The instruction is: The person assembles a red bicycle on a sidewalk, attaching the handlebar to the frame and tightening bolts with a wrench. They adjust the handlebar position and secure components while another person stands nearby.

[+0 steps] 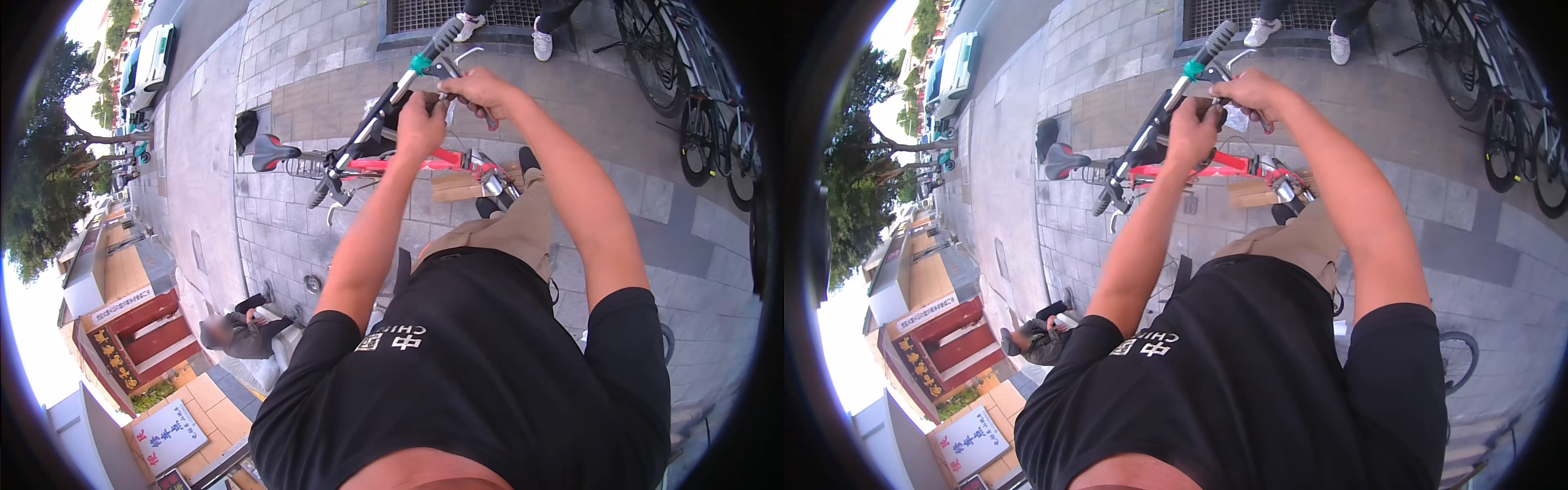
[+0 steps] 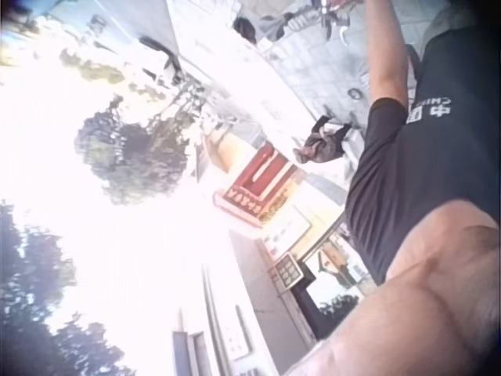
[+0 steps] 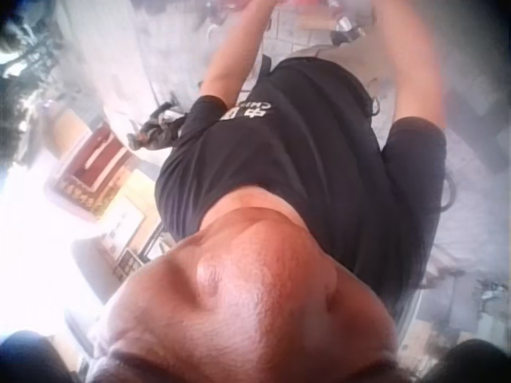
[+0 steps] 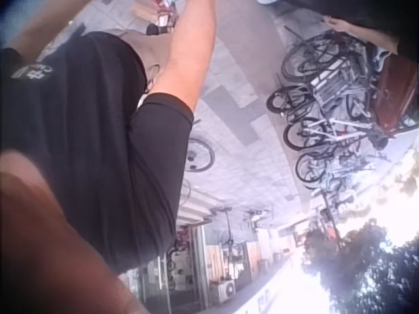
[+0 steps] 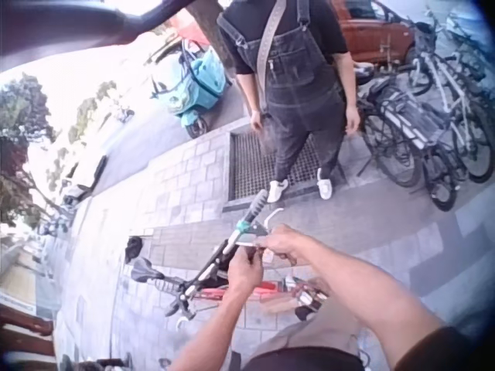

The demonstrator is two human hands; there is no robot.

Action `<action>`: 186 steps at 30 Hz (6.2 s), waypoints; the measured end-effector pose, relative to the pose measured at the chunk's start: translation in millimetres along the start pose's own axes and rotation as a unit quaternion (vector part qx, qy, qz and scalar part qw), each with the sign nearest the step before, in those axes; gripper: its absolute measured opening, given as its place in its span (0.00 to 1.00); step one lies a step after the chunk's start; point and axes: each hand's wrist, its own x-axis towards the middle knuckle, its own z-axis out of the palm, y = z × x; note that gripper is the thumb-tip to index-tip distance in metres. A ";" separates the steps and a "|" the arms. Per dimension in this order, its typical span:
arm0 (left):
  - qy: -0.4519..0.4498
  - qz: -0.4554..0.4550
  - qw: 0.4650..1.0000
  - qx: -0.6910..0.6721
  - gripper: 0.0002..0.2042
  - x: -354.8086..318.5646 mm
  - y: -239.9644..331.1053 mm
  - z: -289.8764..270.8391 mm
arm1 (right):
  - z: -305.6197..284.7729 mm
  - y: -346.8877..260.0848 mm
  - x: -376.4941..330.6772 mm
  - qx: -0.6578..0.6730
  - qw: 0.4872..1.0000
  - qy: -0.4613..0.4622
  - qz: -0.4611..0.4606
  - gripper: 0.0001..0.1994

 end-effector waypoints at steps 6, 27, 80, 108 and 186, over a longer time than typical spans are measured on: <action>-0.080 -0.077 0.987 -0.118 0.15 3.6 19.8 -16.8 | -14.0 27.6 6.2 0.157 0.986 -0.034 -0.036 0.17; -0.165 -0.254 0.896 -0.325 0.14 23.3 8.6 -22.8 | 10.6 50.5 1.6 0.220 0.970 0.030 -0.104 0.22; -0.091 -0.087 0.989 -0.075 0.16 -0.7 16.4 -15.4 | 7.4 54.6 3.8 0.195 0.974 -0.029 -0.112 0.11; -0.136 -0.141 0.919 -0.341 0.11 -4.6 -15.1 -16.5 | 45.4 64.0 -5.0 0.309 0.944 0.035 -0.112 0.08; -0.075 -0.039 0.996 -0.008 0.17 -2.0 11.4 -12.9 | 50.5 67.1 -17.8 0.286 0.941 0.108 -0.145 0.07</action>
